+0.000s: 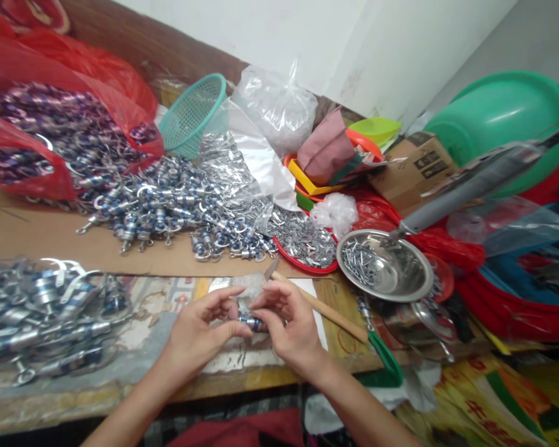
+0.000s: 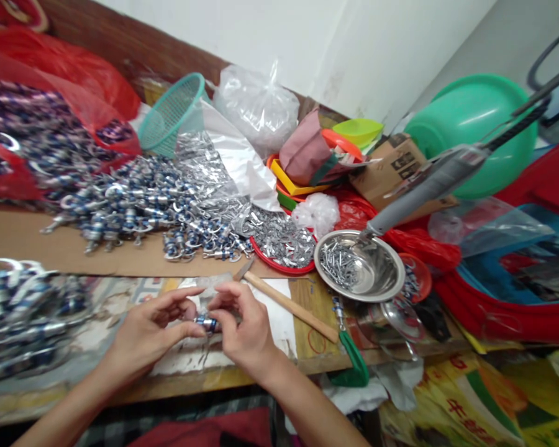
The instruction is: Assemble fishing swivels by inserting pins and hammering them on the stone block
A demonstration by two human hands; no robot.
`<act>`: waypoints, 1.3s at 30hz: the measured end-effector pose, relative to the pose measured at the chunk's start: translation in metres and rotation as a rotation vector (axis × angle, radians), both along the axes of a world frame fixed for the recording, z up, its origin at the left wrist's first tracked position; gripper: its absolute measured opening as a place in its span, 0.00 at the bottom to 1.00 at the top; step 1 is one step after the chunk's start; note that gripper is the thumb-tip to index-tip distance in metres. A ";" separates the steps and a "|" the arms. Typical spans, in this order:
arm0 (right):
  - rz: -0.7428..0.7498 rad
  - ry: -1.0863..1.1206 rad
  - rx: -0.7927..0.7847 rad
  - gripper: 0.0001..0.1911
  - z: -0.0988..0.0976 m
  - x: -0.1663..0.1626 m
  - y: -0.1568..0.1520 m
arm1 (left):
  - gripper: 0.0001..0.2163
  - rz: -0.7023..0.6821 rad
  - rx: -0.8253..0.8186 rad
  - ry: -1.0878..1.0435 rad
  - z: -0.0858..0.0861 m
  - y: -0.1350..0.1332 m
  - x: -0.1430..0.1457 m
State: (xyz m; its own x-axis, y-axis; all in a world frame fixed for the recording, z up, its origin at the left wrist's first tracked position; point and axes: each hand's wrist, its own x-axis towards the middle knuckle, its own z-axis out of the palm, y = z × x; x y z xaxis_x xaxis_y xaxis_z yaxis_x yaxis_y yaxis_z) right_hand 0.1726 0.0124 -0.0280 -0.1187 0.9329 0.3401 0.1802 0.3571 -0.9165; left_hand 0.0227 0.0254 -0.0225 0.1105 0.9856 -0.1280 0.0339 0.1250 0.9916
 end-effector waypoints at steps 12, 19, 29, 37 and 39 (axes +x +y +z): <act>-0.026 0.095 0.070 0.17 -0.006 -0.008 -0.007 | 0.04 -0.136 0.114 0.145 -0.001 0.001 -0.006; -0.057 0.038 0.131 0.19 -0.002 -0.003 -0.013 | 0.03 -0.087 0.098 0.053 -0.005 -0.002 -0.006; 0.069 -0.581 0.745 0.15 -0.002 0.023 -0.012 | 0.06 -0.116 0.108 0.104 0.011 0.001 -0.014; 0.062 -0.664 0.794 0.13 0.009 0.019 -0.011 | 0.07 -0.183 0.261 0.225 0.011 -0.002 -0.019; 0.061 -0.682 0.772 0.13 0.010 0.017 -0.013 | 0.06 -0.188 0.228 0.214 0.011 -0.003 -0.019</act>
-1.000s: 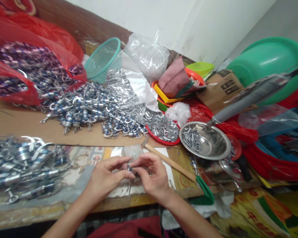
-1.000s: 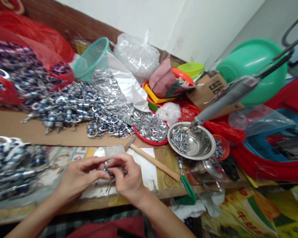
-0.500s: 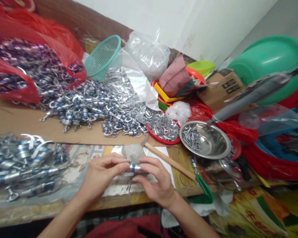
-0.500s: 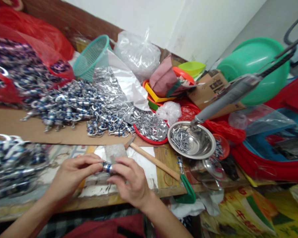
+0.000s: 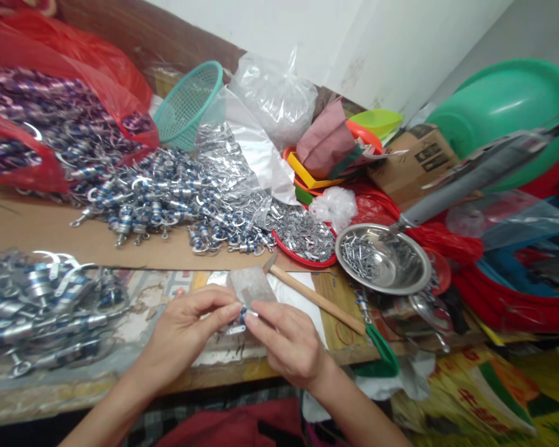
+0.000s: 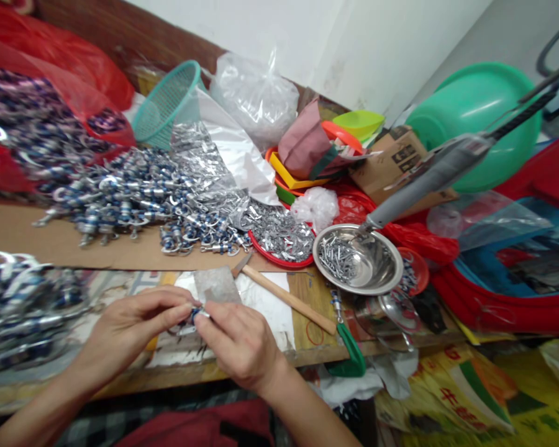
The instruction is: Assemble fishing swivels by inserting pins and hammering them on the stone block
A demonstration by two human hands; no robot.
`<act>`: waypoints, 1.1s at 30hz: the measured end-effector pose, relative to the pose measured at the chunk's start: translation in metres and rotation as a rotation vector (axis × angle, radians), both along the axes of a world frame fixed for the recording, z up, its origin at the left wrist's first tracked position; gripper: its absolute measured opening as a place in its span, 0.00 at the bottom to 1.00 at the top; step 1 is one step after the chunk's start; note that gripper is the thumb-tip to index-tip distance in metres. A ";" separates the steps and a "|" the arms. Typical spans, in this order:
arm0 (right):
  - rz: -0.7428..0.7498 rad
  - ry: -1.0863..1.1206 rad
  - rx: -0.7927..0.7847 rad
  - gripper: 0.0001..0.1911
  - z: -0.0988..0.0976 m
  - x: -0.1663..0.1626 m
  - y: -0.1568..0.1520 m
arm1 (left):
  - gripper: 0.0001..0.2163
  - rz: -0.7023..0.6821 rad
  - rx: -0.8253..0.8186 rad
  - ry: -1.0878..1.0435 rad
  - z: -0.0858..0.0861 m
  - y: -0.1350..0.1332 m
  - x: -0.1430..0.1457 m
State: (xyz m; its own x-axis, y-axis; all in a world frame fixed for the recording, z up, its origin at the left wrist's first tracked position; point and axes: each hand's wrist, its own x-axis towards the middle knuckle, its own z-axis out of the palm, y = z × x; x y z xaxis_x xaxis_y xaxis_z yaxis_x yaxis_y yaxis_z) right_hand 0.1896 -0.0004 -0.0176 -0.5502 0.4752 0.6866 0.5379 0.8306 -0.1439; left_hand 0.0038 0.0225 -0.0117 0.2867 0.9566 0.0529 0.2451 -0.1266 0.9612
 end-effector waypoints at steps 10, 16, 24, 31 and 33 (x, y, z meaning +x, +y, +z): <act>-0.049 0.098 -0.266 0.17 -0.001 -0.012 -0.009 | 0.08 0.053 -0.202 -0.071 -0.006 -0.001 -0.001; -0.077 0.179 -0.397 0.17 -0.007 -0.016 -0.011 | 0.08 0.095 -0.245 -0.087 -0.012 -0.005 -0.004; -0.256 0.131 -0.299 0.15 -0.012 -0.025 -0.020 | 0.27 0.071 -0.382 -0.348 -0.018 -0.011 -0.002; -0.584 0.149 -0.401 0.32 -0.049 -0.031 -0.023 | 0.29 0.006 -0.452 -0.391 -0.016 -0.004 -0.006; -0.524 0.176 -0.445 0.29 -0.056 -0.025 -0.018 | 0.28 -0.035 -0.479 -0.391 -0.012 -0.002 -0.003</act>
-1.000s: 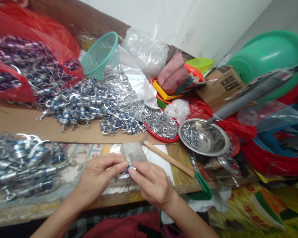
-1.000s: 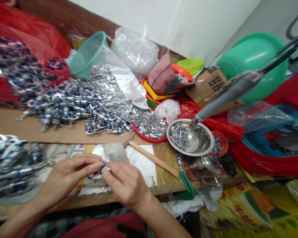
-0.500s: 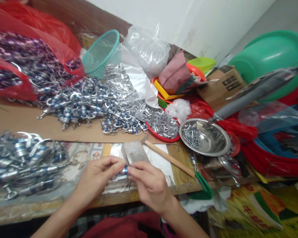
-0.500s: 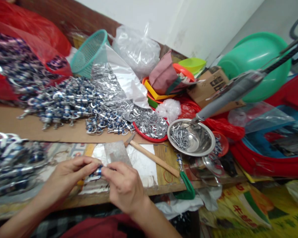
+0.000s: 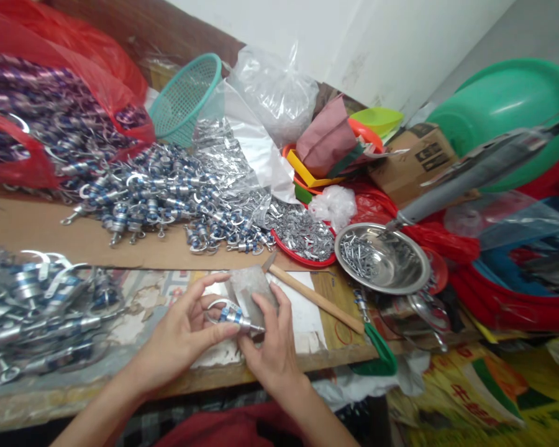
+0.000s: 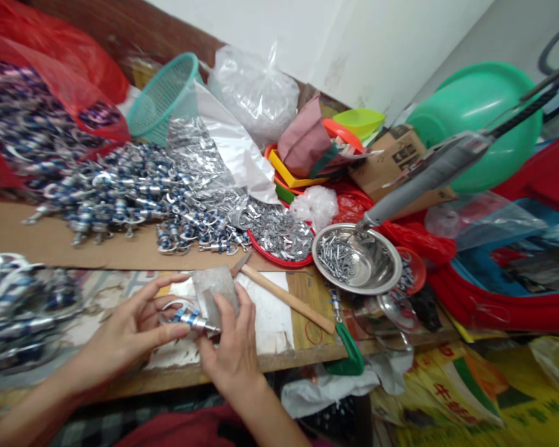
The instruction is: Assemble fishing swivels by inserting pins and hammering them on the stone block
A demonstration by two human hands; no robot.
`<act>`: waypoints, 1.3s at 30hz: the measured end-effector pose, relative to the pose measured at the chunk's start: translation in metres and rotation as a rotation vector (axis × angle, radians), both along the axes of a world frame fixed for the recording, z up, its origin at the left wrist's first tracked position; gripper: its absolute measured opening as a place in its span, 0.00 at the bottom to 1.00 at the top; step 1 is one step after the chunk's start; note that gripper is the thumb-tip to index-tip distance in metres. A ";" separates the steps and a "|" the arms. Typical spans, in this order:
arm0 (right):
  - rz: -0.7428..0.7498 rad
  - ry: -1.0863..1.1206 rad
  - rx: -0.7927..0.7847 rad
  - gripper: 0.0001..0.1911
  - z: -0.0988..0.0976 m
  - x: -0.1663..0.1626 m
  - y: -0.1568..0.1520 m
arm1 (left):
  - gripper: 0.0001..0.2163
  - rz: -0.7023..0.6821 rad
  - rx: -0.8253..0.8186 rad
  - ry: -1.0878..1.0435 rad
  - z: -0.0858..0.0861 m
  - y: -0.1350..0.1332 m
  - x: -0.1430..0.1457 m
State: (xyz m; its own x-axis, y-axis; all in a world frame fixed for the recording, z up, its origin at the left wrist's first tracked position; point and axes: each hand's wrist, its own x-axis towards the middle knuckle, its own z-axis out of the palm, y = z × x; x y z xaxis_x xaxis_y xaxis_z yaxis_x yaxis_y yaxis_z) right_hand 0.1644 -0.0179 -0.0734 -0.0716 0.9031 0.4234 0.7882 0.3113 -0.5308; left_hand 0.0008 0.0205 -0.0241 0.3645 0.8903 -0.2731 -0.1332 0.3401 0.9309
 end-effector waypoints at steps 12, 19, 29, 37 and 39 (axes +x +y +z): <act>0.347 0.031 -0.302 0.25 0.048 0.084 0.037 | 0.30 -0.075 -0.073 -0.056 0.005 0.002 0.022; -0.250 -0.435 -0.291 0.14 0.045 0.124 0.123 | 0.34 -0.108 -0.132 -0.078 0.008 0.009 0.022; -0.174 -0.458 -0.337 0.10 0.047 0.128 0.141 | 0.42 -0.067 -0.199 -0.164 -0.001 0.011 0.020; 0.180 -0.062 -0.392 0.07 0.071 0.066 0.080 | 0.42 -0.102 -0.184 -0.152 -0.003 0.015 0.018; 0.341 0.057 -0.420 0.05 0.074 0.049 0.062 | 0.41 -0.091 -0.172 -0.128 -0.002 0.015 0.018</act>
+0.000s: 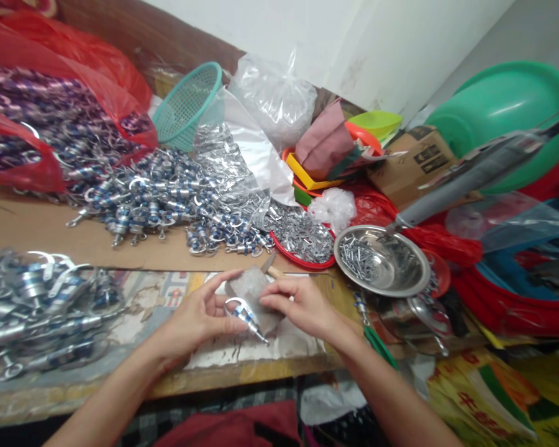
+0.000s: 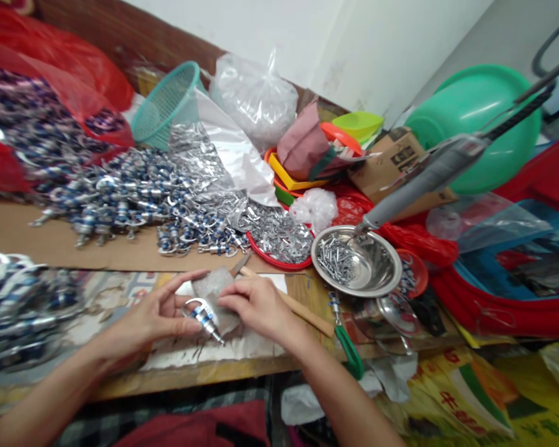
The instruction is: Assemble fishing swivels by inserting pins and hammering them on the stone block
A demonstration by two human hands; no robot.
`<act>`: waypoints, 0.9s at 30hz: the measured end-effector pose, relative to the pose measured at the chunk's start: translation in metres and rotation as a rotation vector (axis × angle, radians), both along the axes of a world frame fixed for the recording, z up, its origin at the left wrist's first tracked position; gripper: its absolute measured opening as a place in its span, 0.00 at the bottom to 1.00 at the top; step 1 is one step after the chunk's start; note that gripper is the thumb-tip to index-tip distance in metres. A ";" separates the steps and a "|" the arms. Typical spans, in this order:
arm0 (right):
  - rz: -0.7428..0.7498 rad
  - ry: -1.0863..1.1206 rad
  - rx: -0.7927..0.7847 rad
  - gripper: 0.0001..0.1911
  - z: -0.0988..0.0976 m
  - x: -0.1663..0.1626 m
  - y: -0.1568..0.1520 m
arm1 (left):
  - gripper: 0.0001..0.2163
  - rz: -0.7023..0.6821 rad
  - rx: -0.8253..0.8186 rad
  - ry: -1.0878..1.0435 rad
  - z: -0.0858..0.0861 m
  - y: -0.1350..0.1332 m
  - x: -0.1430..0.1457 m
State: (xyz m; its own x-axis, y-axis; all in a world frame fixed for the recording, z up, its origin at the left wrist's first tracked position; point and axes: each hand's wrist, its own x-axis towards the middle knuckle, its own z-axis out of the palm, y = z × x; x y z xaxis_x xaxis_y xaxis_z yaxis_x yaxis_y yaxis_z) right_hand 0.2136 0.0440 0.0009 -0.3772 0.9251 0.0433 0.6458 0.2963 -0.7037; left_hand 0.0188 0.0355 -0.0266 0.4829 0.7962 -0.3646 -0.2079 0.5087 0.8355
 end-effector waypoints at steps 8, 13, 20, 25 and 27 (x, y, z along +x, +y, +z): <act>0.194 -0.054 0.009 0.07 0.012 -0.008 -0.006 | 0.39 0.000 0.042 0.045 0.001 0.000 0.000; 0.282 -0.130 0.080 0.04 0.011 -0.021 0.000 | 0.40 -0.011 0.033 0.018 -0.001 0.003 -0.002; 0.073 0.077 0.018 0.05 0.000 -0.027 0.001 | 0.39 0.004 0.013 -0.005 -0.002 0.002 -0.002; -0.037 0.164 0.338 0.07 -0.015 -0.026 -0.012 | 0.39 0.016 0.003 0.023 0.000 0.000 -0.001; 0.069 0.110 0.531 0.09 -0.020 -0.027 -0.018 | 0.39 0.018 0.007 0.012 0.000 0.000 -0.001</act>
State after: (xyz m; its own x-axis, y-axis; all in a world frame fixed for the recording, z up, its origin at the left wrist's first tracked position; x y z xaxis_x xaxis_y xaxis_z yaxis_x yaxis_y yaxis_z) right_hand 0.1865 0.0257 -0.0186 -0.4031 0.7388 0.5402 0.5434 0.6681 -0.5082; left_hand 0.0176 0.0359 -0.0266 0.4638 0.8073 -0.3650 -0.2073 0.4994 0.8412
